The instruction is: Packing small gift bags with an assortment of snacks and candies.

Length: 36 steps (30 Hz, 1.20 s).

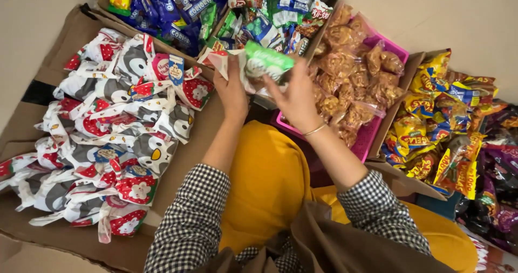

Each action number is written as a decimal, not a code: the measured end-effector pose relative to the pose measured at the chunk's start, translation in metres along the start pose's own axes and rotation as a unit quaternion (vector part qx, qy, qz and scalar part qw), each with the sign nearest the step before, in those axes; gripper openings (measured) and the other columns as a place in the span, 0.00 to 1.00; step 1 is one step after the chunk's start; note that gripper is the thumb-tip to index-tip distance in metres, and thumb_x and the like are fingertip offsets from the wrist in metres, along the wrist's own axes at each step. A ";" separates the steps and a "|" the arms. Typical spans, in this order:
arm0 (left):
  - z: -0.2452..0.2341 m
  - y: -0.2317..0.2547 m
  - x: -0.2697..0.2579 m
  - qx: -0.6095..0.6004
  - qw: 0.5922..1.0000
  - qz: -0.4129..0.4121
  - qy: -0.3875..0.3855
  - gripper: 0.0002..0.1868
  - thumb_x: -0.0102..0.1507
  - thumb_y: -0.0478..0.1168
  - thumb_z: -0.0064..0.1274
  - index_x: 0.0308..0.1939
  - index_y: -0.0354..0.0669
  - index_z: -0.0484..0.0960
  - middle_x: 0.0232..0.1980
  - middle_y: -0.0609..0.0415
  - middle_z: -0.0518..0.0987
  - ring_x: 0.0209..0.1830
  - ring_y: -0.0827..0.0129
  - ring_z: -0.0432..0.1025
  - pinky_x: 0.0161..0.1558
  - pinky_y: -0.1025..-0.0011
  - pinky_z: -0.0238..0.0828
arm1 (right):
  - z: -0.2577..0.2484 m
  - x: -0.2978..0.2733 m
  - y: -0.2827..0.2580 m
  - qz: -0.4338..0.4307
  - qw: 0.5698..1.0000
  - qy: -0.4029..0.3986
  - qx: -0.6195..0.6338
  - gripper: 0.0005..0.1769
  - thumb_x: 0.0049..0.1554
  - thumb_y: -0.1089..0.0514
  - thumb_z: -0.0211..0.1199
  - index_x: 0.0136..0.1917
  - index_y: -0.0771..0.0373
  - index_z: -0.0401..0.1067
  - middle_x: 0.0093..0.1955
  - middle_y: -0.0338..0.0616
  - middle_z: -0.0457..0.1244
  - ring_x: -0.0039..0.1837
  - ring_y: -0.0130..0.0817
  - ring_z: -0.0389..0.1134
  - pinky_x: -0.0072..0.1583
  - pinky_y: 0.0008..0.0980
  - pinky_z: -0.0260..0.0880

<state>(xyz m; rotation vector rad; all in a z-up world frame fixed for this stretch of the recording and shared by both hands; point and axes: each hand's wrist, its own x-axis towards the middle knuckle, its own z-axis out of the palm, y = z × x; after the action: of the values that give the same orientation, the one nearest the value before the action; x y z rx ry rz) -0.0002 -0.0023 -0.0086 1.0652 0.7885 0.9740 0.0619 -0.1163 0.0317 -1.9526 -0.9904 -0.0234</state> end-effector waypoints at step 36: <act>-0.050 0.090 0.062 -0.079 0.996 0.002 0.053 0.32 0.62 0.56 0.50 0.51 0.25 0.76 0.42 0.43 0.82 0.35 0.65 0.79 0.33 0.75 0.79 | 0.037 0.120 -0.043 0.017 0.980 0.037 0.193 0.10 0.66 0.56 0.55 0.52 0.63 0.74 0.37 0.38 0.68 0.35 0.23 0.63 0.38 0.23 0.65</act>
<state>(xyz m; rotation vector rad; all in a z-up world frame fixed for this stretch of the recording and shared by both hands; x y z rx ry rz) -0.0445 0.0882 0.0578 0.8854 0.7825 1.0848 0.1023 -0.0026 0.0876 -1.6000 -0.8418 0.1088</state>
